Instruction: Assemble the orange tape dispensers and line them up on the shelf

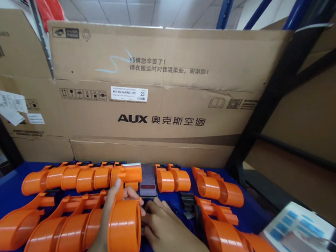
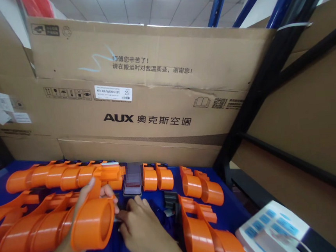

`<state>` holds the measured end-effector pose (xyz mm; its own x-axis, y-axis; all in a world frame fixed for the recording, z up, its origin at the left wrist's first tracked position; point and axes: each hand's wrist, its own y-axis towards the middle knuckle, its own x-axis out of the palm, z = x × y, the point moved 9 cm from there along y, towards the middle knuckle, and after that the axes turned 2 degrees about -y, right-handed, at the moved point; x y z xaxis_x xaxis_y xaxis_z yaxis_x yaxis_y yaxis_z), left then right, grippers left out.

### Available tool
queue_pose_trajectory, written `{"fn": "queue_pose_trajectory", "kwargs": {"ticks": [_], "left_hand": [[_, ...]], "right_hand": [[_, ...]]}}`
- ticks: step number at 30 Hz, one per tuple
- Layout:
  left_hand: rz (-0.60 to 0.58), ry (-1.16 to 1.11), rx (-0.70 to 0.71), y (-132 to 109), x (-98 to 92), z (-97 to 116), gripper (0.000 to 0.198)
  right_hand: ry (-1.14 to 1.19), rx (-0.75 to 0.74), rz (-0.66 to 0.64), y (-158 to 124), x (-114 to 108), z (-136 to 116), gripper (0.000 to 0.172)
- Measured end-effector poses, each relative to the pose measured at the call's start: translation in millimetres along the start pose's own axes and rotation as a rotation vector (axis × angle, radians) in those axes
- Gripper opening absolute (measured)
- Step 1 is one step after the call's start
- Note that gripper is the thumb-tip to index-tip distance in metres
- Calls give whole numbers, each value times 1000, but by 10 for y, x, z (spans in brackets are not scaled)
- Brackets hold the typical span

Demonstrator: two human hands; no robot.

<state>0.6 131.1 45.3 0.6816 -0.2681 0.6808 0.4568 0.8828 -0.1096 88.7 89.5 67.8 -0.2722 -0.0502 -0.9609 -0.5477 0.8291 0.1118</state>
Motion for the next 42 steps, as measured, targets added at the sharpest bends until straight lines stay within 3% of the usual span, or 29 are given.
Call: {"fn": "queue_pose_trajectory", "kwargs": {"ticks": [7,10,13,15,18,20,26,30,38,42], "left_hand": [[60,1,30,-3,-31,-61,62],[111,2,80,-1,-47,-56,61],[151,95,137,19,-51,-40,63],[165,167,162,29,-35,-43,62],[193,227,228,5,4,-34,49],[184,243,260,-22,53,-49,40],[86,390,277,-47,159,-155,52],[28,415,284,-34,183,-164,46],[75,365,269,-54,166,-167,32],[140,241,266,-51,113,-104,19]], "right_hand": [[51,-32,21,-13,-56,46,23],[128,-29,105,-3,-165,124,18],[215,38,278,-24,-360,279,12],[290,134,474,-101,-540,447,13],[408,244,789,-305,-785,661,20],[437,226,885,-381,-880,681,23],[398,15,792,-323,-936,456,25],[372,-42,726,-285,-900,394,28],[402,-32,651,-223,-801,373,32],[373,164,691,-265,-866,650,32]]}}
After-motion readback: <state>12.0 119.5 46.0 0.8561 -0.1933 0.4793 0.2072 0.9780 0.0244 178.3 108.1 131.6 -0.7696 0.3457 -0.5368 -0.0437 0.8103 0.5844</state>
